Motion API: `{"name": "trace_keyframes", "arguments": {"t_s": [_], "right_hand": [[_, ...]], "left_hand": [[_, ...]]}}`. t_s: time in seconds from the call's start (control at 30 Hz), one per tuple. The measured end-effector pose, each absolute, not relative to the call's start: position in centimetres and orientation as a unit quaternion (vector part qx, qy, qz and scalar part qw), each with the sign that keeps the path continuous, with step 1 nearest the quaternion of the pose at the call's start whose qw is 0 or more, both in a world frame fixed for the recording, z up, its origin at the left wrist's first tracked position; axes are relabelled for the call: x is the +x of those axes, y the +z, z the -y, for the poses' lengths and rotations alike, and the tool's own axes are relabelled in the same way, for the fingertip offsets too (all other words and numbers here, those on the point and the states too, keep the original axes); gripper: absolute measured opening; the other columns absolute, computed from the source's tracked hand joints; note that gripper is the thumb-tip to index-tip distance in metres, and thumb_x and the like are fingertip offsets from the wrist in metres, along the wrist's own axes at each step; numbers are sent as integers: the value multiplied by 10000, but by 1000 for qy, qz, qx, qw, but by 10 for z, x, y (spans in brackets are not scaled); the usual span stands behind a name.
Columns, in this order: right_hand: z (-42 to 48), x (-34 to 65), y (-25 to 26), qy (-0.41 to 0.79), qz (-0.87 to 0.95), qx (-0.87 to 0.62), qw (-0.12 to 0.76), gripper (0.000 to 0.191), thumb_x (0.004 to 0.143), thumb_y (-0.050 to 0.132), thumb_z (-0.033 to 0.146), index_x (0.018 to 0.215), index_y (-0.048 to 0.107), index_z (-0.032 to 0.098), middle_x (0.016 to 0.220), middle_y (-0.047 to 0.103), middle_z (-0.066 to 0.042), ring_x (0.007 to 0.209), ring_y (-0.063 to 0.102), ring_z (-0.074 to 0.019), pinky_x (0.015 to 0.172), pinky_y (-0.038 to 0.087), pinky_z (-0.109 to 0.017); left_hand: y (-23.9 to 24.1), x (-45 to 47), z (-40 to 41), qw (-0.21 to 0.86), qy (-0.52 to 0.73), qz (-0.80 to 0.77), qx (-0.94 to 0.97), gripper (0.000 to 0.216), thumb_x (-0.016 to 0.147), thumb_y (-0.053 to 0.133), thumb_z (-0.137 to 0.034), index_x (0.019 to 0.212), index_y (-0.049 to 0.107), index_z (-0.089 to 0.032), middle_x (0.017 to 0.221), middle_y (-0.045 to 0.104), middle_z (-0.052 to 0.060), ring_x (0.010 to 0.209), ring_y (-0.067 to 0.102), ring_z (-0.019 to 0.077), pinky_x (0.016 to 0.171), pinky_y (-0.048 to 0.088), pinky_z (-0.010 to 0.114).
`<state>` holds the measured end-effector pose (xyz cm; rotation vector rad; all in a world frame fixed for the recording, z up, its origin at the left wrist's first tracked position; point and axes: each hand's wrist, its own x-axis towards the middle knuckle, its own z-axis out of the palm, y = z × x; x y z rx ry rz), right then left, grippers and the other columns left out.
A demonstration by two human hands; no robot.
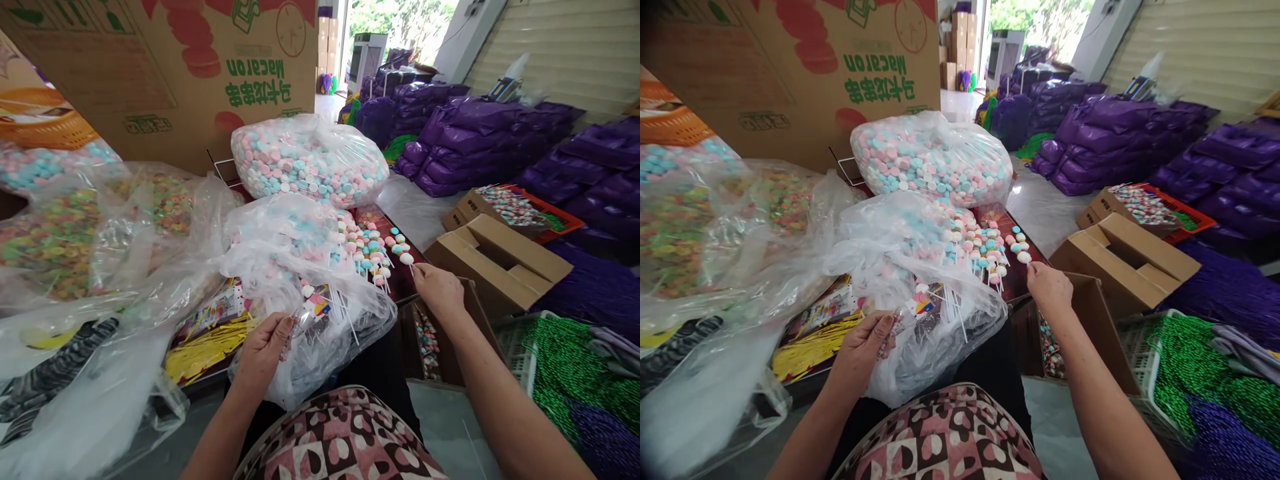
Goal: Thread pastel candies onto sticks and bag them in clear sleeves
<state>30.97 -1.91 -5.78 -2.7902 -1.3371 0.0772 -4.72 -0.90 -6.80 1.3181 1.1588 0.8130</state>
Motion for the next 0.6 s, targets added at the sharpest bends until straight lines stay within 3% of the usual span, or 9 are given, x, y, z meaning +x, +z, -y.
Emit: {"name": "trace_keyframes", "arguments": {"t_s": [0.2, 0.43, 0.6], "right_hand": [[7, 342, -33, -7, 463, -886, 5, 422, 959, 401, 376, 1195, 721, 234, 1094, 753, -116, 962, 692, -277, 734, 464, -329], [-23, 370, -6, 6, 542, -838, -58, 373, 971, 433, 299, 987, 770, 140, 1055, 741, -165, 1004, 667, -277, 765, 436, -339], [-61, 387, 9, 0, 562, -823, -81, 267, 982, 521, 334, 1014, 682, 123, 1017, 690, -66, 950, 662, -193, 841, 527, -379]], "left_hand": [[-73, -52, 8, 574, 353, -487, 555, 405, 871, 566, -567, 795, 639, -176, 574, 487, -50, 499, 415, 74, 511, 338, 213], [-77, -56, 9, 575, 350, -489, 555, 386, 882, 556, -555, 822, 646, -185, 564, 503, -53, 493, 428, 72, 517, 339, 214], [-78, -56, 10, 584, 355, -481, 549, 393, 875, 563, -560, 805, 652, -184, 557, 497, -54, 481, 417, 70, 507, 331, 213]]}}
